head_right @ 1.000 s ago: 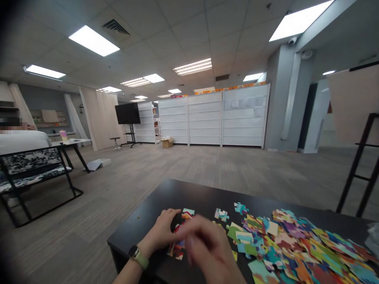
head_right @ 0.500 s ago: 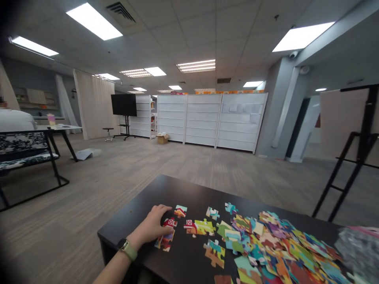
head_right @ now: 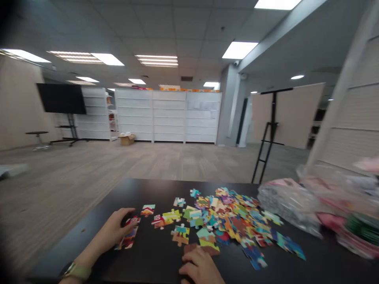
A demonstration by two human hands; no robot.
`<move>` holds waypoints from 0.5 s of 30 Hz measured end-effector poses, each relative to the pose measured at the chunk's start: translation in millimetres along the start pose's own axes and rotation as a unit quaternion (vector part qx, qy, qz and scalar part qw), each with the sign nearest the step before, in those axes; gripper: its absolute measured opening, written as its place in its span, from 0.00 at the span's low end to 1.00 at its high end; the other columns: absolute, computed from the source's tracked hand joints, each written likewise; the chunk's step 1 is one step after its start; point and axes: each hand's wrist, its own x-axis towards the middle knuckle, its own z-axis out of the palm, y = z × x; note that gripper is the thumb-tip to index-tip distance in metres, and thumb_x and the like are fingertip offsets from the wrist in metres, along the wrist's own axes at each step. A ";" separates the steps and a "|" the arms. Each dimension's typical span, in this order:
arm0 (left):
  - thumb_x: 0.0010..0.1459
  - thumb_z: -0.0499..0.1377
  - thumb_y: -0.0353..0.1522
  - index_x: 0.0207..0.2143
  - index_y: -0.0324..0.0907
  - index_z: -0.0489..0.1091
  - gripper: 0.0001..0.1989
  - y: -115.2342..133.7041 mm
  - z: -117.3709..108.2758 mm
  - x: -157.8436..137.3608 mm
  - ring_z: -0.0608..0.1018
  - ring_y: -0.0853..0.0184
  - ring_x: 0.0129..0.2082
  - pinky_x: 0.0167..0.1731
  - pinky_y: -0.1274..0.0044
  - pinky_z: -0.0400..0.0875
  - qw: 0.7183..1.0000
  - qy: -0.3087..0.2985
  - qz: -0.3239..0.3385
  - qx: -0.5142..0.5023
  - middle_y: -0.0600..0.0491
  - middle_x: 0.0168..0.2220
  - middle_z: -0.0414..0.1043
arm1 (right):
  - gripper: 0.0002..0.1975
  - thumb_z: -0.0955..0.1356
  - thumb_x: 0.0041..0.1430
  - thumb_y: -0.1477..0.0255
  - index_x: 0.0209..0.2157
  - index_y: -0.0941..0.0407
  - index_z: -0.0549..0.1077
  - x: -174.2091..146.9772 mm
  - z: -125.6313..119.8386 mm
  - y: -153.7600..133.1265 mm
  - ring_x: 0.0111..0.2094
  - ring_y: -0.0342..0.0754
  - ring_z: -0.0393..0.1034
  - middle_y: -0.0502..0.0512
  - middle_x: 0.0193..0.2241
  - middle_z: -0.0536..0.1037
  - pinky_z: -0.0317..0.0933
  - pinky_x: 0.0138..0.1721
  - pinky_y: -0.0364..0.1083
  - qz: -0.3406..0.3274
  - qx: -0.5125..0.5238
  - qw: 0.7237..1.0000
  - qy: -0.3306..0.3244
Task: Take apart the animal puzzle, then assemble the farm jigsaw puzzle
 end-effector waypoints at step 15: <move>0.56 0.63 0.35 0.58 0.56 0.71 0.26 199.3 87.3 -15.3 0.63 0.47 0.65 0.63 0.49 0.56 0.961 -0.154 0.219 -0.070 0.48 0.63 0.66 | 0.29 0.63 0.56 0.79 0.61 0.59 0.68 -23.5 -157.9 153.7 0.65 0.57 0.57 0.66 0.62 0.68 0.44 0.67 0.60 0.261 -0.135 0.933 0.208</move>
